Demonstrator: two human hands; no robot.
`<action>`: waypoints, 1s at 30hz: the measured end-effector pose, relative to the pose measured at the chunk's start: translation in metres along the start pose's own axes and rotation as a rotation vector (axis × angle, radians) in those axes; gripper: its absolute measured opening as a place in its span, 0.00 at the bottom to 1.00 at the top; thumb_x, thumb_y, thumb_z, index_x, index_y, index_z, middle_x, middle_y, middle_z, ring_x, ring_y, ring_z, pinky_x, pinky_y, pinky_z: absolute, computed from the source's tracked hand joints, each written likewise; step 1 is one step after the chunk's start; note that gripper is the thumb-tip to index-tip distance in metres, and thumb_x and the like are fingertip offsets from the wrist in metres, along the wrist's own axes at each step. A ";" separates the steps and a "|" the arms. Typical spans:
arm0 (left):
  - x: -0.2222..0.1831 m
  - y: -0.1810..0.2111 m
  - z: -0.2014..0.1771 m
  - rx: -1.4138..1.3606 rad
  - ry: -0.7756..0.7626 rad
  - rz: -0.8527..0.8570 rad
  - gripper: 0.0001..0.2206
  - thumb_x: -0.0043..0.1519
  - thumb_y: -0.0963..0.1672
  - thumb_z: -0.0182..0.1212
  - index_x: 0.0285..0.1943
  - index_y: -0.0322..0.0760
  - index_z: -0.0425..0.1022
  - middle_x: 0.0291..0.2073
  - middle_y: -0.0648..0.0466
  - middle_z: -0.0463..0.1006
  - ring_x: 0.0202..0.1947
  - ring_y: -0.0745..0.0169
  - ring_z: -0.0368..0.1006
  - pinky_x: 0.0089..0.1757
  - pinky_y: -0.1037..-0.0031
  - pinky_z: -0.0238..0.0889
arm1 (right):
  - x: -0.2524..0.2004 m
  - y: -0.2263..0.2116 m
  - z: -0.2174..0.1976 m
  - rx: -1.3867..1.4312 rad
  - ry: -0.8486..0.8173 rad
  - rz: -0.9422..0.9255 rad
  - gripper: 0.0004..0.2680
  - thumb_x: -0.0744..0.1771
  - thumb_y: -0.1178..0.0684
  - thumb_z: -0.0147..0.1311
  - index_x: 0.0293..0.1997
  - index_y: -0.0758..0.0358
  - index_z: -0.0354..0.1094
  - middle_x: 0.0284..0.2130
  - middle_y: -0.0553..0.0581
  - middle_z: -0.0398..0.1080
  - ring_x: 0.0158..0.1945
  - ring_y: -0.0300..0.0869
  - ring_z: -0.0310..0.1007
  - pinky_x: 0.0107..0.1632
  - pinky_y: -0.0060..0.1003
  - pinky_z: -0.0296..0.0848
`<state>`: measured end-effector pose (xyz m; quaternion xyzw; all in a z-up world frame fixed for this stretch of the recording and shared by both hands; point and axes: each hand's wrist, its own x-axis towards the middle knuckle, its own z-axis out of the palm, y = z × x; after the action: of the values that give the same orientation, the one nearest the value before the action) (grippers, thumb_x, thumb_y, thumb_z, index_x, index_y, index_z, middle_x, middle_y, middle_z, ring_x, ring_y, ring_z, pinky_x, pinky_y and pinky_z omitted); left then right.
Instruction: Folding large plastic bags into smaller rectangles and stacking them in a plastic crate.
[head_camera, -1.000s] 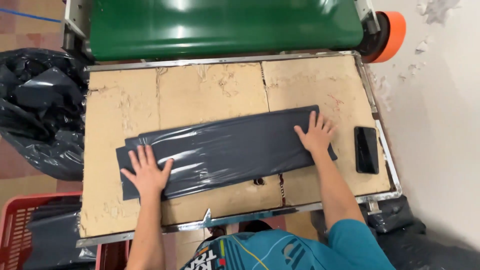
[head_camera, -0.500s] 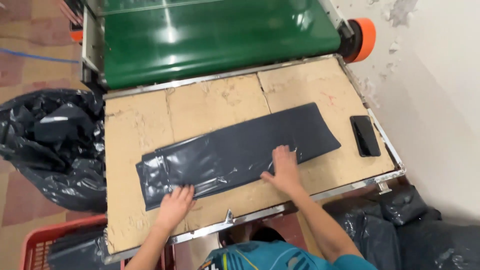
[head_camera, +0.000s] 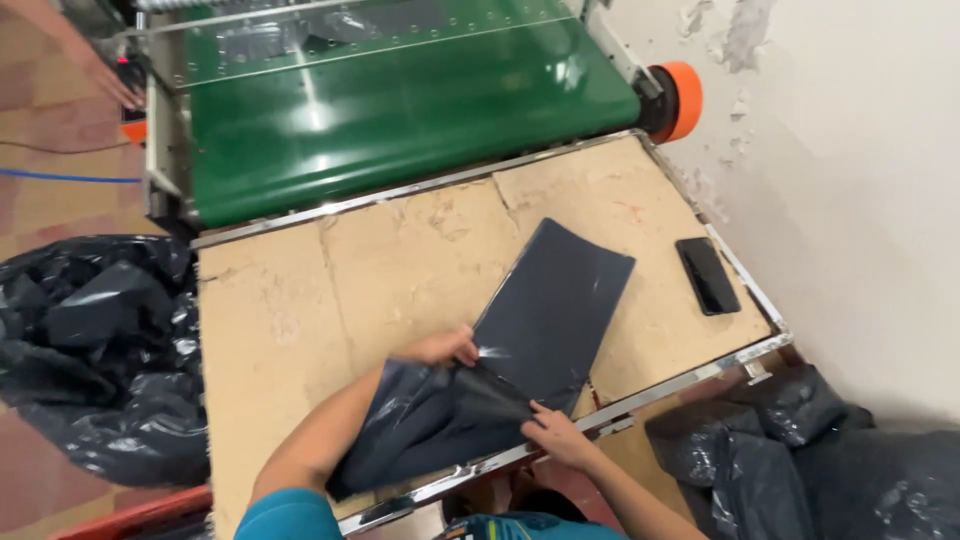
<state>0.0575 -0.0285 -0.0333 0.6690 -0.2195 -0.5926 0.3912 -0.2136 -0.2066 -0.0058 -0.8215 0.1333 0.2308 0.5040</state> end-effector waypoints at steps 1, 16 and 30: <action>0.004 -0.005 -0.002 0.000 -0.010 0.005 0.27 0.63 0.59 0.32 0.50 0.47 0.76 0.49 0.57 0.80 0.52 0.68 0.76 0.50 0.71 0.54 | 0.003 -0.002 -0.015 -0.001 0.007 0.008 0.13 0.68 0.44 0.44 0.31 0.60 0.71 0.62 0.68 0.65 0.76 0.47 0.44 0.67 0.36 0.50; 0.012 -0.039 0.064 0.488 1.049 0.155 0.14 0.70 0.50 0.48 0.40 0.41 0.74 0.29 0.43 0.77 0.37 0.38 0.76 0.39 0.53 0.68 | 0.027 0.091 -0.035 0.682 0.303 0.047 0.16 0.67 0.53 0.59 0.60 0.70 0.65 0.51 0.71 0.71 0.58 0.57 0.71 0.52 0.52 0.72; 0.080 0.106 0.009 0.379 0.804 0.041 0.21 0.61 0.54 0.64 0.50 0.37 0.64 0.42 0.36 0.78 0.49 0.31 0.74 0.47 0.46 0.66 | 0.046 -0.003 -0.193 -0.033 0.707 -0.115 0.20 0.61 0.57 0.65 0.55 0.67 0.57 0.46 0.65 0.60 0.48 0.61 0.71 0.46 0.51 0.75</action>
<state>0.0832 -0.1549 0.0002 0.9017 -0.1680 -0.2269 0.3276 -0.1261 -0.3767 0.0472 -0.8647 0.2494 -0.0944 0.4255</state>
